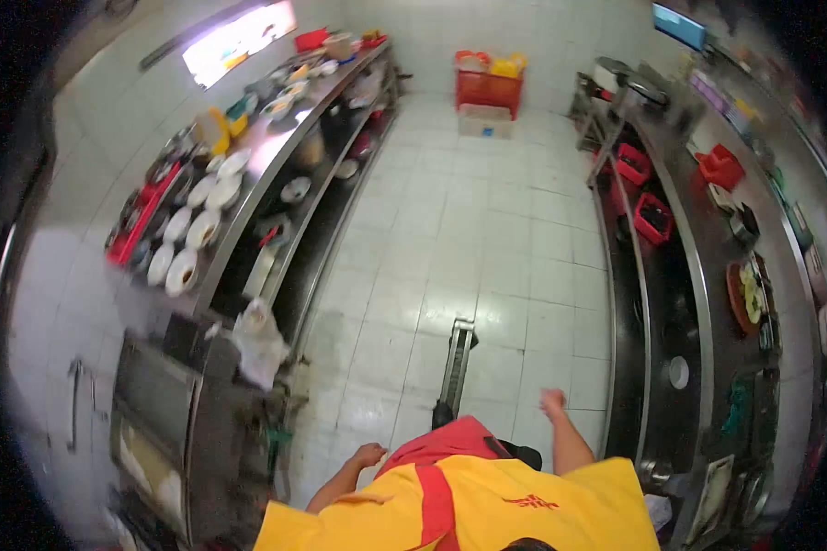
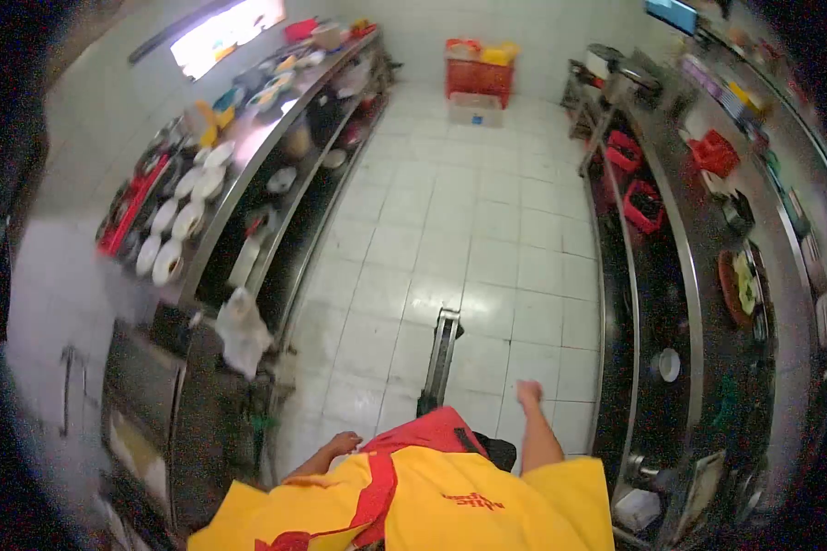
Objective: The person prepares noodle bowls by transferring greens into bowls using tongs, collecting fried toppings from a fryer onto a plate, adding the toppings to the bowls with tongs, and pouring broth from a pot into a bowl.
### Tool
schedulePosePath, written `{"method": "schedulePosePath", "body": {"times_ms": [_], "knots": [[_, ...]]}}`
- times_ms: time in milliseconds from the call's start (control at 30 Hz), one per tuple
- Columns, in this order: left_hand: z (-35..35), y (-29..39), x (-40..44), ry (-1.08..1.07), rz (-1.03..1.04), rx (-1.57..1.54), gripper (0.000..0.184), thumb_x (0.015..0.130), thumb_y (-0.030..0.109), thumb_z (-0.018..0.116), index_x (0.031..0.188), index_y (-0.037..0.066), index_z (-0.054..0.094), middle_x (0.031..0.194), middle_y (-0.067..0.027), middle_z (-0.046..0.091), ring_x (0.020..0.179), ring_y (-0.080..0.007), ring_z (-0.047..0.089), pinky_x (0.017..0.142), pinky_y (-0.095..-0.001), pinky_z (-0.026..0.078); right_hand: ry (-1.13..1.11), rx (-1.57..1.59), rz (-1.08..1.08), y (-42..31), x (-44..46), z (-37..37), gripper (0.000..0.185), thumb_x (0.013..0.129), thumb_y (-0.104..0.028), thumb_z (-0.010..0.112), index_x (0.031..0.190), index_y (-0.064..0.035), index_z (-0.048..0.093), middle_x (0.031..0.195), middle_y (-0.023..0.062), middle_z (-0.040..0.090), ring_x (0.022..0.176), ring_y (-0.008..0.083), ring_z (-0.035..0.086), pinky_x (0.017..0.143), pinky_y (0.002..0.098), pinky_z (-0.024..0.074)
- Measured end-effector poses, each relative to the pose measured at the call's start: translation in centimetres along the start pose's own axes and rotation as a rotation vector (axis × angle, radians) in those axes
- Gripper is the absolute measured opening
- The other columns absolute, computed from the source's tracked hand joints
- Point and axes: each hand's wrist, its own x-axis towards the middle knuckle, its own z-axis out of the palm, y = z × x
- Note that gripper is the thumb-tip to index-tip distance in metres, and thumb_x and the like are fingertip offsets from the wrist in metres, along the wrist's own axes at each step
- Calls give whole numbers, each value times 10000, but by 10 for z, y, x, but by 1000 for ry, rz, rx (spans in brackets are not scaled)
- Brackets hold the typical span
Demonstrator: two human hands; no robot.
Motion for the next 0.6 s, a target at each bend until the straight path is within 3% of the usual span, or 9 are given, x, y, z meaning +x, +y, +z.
{"method": "schedulePosePath", "body": {"times_ms": [33, 67, 100, 200, 233, 300, 367, 467, 600], "knots": [[-29, -5, 19, 128, -124, -206, 274, 838, 245, 550, 1011, 46, 622, 844, -151, 653, 733, -276, 628, 661, -380, 511, -181, 26, 82, -94, -17, 3, 342, 827, -331, 577, 787, 0, 652, 791, 156, 672, 734, 296, 644, 649, 430, 506], [-50, -17, 34, 230, -243, -395, 240, 836, 206, 551, 998, 39, 608, 795, -134, 645, 639, -253, 615, 573, -363, 506, -122, -464, -661, -146, -30, 13, 259, 867, -272, 500, 820, -61, 641, 801, 138, 646, 737, 319, 613, 660, 467, 480], [-74, -26, 49, 352, -264, -568, 231, 840, 217, 548, 981, 42, 599, 745, -116, 619, 590, -226, 595, 514, -343, 481, -186, -67, -785, -184, -29, 44, 247, 852, -270, 510, 812, -66, 643, 772, 154, 631, 701, 349, 598, 626, 472, 469], [-132, -44, 101, 586, -259, -933, 189, 888, 218, 500, 848, 36, 533, 644, -73, 533, 518, -192, 556, 404, -305, 418, -534, -85, -603, -325, -82, 87, 174, 740, -128, 534, 856, -67, 648, 711, 134, 625, 625, 285, 593, 538, 442, 455], [-153, -44, 125, 494, -248, -876, 193, 890, 221, 498, 853, 35, 531, 645, -77, 536, 514, -194, 556, 402, -306, 418, -649, 140, -558, -356, -103, 97, 210, 695, -89, 533, 861, -74, 660, 714, 123, 639, 612, 238, 603, 514, 424, 456], [-180, -29, 163, 211, -230, -620, 200, 895, 228, 493, 863, 33, 527, 647, -84, 543, 507, -198, 557, 396, -308, 418, -820, -287, -897, -433, -144, 31, 198, 659, -127, 573, 820, -67, 671, 712, 131, 650, 671, 258, 624, 564, 422, 473], [-197, -7, 197, 5, -171, -388, 207, 899, 234, 489, 873, 31, 524, 649, -91, 549, 499, -202, 557, 391, -311, 418, -584, -76, -937, -433, -131, 30, 203, 695, -198, 569, 807, -63, 671, 735, 138, 657, 711, 267, 631, 621, 413, 487], [-239, 20, 246, -191, -87, -148, 219, 906, 244, 483, 888, 28, 518, 652, -101, 559, 487, -208, 558, 383, -314, 417, -219, 186, -453, -377, -65, 33, 195, 747, -246, 569, 756, -78, 668, 744, 170, 645, 700, 295, 629, 627, 430, 484], [-338, 56, 305, -301, -76, -40, 235, 914, 256, 474, 907, 25, 511, 656, -115, 572, 471, -215, 559, 372, -318, 416, 134, -603, -142, -167, -6, 62, 204, 725, -202, 557, 720, -21, 651, 823, 192, 656, 773, 336, 628, 656, 450, 506]]}}
